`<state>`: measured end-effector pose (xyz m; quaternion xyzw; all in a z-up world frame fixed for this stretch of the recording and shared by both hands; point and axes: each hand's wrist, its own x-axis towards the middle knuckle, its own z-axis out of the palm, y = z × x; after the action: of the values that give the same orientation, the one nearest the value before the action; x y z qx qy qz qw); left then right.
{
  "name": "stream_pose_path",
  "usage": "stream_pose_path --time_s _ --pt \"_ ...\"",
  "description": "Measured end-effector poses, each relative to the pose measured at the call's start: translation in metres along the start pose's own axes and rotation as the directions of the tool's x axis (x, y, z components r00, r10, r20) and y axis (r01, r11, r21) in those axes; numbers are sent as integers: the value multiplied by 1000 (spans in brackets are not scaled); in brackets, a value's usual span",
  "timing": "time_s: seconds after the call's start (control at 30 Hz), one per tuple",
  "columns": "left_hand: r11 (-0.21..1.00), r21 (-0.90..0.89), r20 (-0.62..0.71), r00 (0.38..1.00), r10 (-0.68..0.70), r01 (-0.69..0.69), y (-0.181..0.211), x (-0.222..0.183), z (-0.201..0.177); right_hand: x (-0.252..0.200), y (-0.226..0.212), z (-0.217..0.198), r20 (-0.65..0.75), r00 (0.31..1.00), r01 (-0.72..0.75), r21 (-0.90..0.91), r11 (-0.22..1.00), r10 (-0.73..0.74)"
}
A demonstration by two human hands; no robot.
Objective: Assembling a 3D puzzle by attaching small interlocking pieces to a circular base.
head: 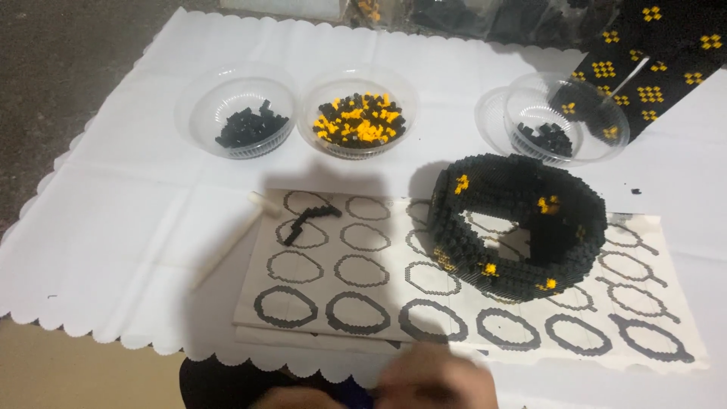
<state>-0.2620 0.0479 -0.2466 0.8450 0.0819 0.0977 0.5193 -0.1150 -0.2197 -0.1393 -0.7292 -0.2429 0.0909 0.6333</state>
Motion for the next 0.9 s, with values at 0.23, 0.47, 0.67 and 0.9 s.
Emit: stream_pose_path --time_s 0.23,0.47,0.67,0.9 --pt "16 -706 239 260 -935 708 167 76 1 110 -80 14 126 801 -596 73 799 586" --pt "986 140 -81 992 98 -86 124 43 46 70 -79 -86 91 980 -162 -170 972 179" --pt "951 -105 -280 909 -309 291 238 95 51 98 -51 -191 -498 846 -35 -405 914 -189" --pt "965 -191 -52 984 172 -179 262 150 81 166 -76 -158 -337 924 -249 -171 953 181"
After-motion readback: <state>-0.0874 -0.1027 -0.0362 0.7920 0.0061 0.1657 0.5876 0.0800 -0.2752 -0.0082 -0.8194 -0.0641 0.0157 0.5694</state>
